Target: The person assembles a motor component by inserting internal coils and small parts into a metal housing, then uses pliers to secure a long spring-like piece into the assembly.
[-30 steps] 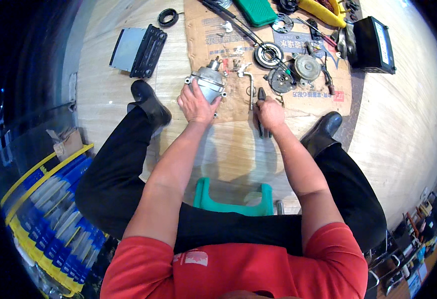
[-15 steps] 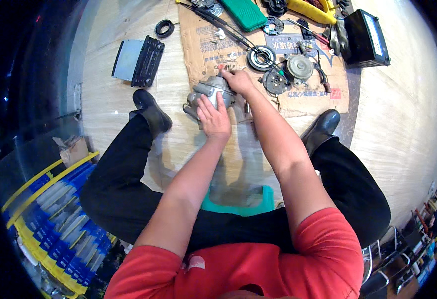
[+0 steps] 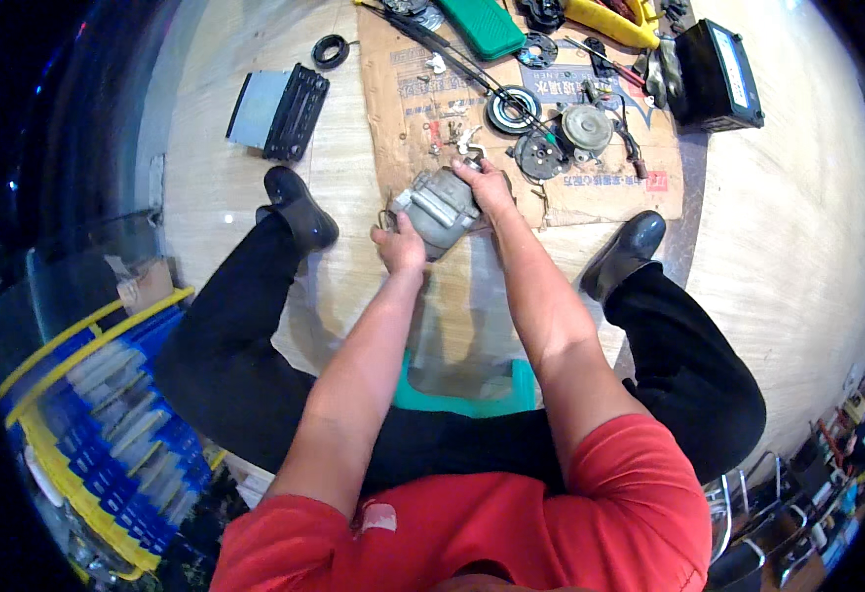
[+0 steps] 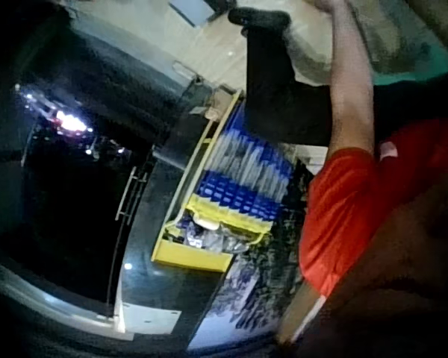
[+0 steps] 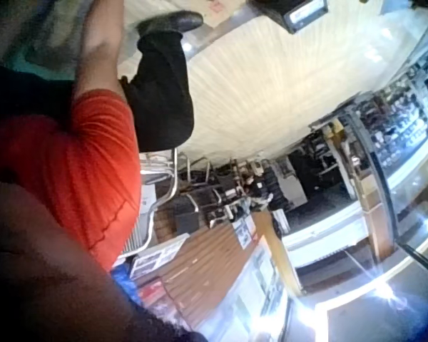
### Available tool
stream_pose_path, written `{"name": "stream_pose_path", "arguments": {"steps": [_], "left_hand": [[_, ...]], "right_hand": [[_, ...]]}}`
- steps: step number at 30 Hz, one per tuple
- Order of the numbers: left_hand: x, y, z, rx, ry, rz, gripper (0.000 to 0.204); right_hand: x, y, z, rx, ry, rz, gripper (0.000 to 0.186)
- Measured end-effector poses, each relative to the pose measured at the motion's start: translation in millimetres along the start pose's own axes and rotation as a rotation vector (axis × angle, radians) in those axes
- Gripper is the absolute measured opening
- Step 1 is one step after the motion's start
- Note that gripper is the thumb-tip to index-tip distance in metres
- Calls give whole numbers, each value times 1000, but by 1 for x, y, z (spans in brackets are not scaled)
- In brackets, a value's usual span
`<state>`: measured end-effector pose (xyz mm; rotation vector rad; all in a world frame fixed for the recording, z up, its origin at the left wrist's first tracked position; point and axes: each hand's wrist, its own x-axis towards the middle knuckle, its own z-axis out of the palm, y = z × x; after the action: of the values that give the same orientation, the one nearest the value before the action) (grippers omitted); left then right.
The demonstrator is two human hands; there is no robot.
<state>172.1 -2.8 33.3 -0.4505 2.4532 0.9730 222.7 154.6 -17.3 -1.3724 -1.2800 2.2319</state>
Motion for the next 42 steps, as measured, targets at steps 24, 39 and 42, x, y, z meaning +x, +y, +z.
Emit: {"name": "stream_pose_path", "arguments": {"steps": [24, 39, 42], "left_hand": [[33, -7, -7, 150, 164, -20, 52], [33, 4, 16, 132, 129, -79, 48], [17, 15, 24, 156, 114, -64, 46]], "right_hand": [[-38, 10, 19, 140, 63, -82, 34], [-55, 55, -82, -1763, 35, -743, 17], [-61, 61, -72, -1811, -28, -666, 17]]}}
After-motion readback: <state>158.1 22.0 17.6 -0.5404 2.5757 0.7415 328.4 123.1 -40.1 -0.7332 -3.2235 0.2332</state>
